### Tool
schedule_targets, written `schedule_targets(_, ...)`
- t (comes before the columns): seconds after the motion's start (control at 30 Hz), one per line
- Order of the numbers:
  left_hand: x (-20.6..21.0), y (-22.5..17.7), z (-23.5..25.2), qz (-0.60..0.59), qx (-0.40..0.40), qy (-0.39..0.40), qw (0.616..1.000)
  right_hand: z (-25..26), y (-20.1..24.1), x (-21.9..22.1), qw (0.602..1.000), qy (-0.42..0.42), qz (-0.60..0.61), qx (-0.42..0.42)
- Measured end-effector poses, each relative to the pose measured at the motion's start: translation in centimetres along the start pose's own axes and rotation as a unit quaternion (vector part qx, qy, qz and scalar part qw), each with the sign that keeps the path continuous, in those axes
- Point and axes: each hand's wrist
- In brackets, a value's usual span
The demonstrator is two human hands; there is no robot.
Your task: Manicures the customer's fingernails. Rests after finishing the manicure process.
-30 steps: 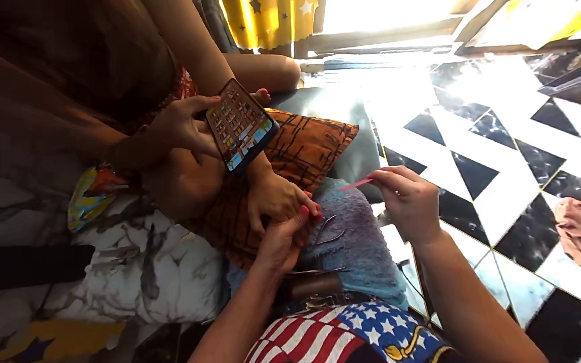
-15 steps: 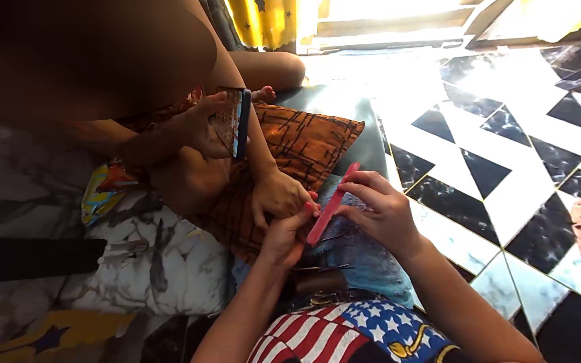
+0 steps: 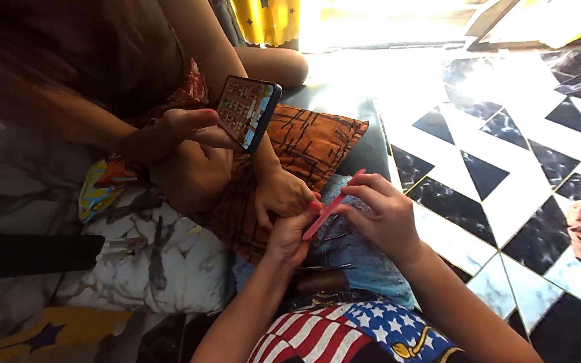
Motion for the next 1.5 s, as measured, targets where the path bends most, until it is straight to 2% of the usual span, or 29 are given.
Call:
schedule_targets(0.13, 0.3, -0.2, -0.1, -0.003, -0.005, -0.010, 1.000, 0.5, -1.7, -1.4, 0.999, -0.021, -0.033, 0.033)
schedule_targets(0.33, 0.0, 0.3, 0.2, 0.008, 0.031, 0.014, 0.999, -0.7, 1.2, 0.8, 1.000, -0.009, -0.020, 0.001)
schedule_targets(0.5, 0.4, -0.2, -0.1, 0.012, 0.004, -0.013, 1.000, -0.7, -2.4, -2.3, 0.994, -0.041, -0.084, 0.062)
schedule_targets(0.57, 0.7, -0.1, 0.1, 0.008, 0.006, -0.022, 1.000, -0.9, -2.5, -3.1, 0.991, -0.060, -0.093, 0.074)
schedule_targets(0.73, 1.2, 0.2, 0.1, 0.014, 0.018, -0.034, 0.999, -1.6, 0.8, -0.9, 0.998, -0.045, -0.034, 0.032)
schedule_targets(0.93, 1.0, 0.2, 0.0, 0.003, 0.025, -0.020, 0.999, -1.8, 1.3, 0.7, 0.997, -0.061, -0.038, 0.007)
schedule_targets(1.1, 1.1, 0.2, 0.1, 0.002, 0.008, -0.035, 0.999, -1.7, 0.3, 0.6, 0.997, -0.062, -0.048, 0.018)
schedule_targets(1.23, 1.4, 0.0, 0.0, 0.016, 0.000, -0.058, 0.998, -1.3, -1.0, -0.7, 0.994, -0.068, -0.061, 0.060)
schedule_targets(1.4, 1.3, 0.5, 0.3, 0.010, 0.013, -0.049, 0.999, -1.3, 1.0, 0.6, 0.996, -0.052, -0.053, 0.047)
schedule_targets(1.5, 1.4, 0.2, 0.1, 0.017, 0.005, -0.057, 0.998, -1.2, 0.1, 0.1, 0.995, -0.037, -0.056, 0.073)
Point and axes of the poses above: each hand's wrist, its own z-axis towards the middle knuckle, its own x-axis out of the palm, y = z × x, and after that the axes turned 13 degrees about z, right-handed
